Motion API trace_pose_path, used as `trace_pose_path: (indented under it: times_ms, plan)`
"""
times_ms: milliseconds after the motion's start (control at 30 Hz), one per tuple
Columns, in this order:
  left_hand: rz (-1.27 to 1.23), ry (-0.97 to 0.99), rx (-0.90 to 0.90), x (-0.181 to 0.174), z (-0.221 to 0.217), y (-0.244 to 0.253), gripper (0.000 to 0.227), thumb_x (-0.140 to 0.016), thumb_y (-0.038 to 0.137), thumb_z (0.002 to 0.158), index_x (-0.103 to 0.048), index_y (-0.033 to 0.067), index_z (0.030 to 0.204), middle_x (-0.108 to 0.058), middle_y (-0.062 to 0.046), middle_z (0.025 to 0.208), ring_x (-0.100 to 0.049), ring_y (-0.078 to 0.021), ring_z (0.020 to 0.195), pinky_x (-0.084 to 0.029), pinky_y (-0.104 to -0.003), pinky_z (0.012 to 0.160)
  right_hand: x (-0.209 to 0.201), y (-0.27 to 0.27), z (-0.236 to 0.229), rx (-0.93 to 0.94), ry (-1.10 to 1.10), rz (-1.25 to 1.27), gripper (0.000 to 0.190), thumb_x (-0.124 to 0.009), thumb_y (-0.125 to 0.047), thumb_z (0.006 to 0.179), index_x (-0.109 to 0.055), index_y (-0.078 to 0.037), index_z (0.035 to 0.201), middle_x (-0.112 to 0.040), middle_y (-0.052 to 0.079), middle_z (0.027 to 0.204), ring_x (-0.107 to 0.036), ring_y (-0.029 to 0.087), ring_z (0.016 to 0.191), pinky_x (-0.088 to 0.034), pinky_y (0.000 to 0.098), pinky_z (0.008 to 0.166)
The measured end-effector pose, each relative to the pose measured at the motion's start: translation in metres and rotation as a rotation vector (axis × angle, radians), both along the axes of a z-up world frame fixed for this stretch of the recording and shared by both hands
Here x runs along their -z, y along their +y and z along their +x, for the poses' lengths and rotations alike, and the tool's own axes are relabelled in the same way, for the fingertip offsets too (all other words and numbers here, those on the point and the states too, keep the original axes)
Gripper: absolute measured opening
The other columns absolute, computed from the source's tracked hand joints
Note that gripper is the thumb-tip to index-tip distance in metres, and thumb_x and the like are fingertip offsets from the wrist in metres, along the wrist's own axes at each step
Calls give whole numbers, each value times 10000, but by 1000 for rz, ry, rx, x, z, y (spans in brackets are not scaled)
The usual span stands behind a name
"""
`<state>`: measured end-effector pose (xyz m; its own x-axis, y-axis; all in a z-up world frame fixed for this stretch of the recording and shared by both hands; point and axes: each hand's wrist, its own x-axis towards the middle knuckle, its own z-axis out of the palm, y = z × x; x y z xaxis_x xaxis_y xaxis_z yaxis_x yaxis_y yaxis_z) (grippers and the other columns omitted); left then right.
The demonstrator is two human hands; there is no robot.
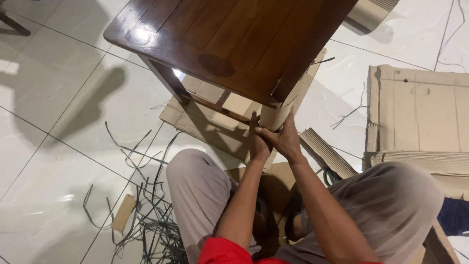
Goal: Wrapping a wooden chair leg with cardboard and securing it with plastic ties
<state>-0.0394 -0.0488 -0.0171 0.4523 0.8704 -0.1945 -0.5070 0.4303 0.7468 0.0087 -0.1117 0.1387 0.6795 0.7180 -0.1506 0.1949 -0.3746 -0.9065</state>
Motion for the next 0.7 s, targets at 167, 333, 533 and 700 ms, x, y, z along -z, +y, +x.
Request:
trace_pose_path:
  times_ms: [167,333,533,700]
  plan:
    - [149,66,-58,-39,1,-22,827,-640,339,949,-235,160,1648,-341,-128,1426,-312,-292,1427,-325,-516,1212,17,-9,1,42,62,55,1378,-928,-476,748,15,22,1621,-361,413,1513,-387,577,1407,-421,620,1147]
    - [-309,-231,76,-35,-17,-5,616,-510,438,990,-312,299,1556,-288,-57,1586,-370,-346,1410,-465,-625,1058,49,-22,2,59,80,33,1421,-946,-462,744,65,10,1624,-342,404,1528,-375,582,1410,-418,616,1151]
    - [643,938,99,13,-38,-14,1201,-911,290,697,-173,176,1637,-393,-142,1483,-462,-349,1403,-408,-519,1186,76,-33,-9,77,82,-67,1421,-930,-564,727,3,8,1634,-414,348,1521,-448,519,1393,-413,611,1162]
    - [572,1068,249,-26,-68,-35,869,-651,146,896,-178,43,1618,-367,-263,1492,-454,-442,1383,-434,-567,1123,103,-39,-25,97,219,-114,1450,-909,-645,716,-3,17,1635,-390,344,1552,-415,512,1422,-397,619,1175]
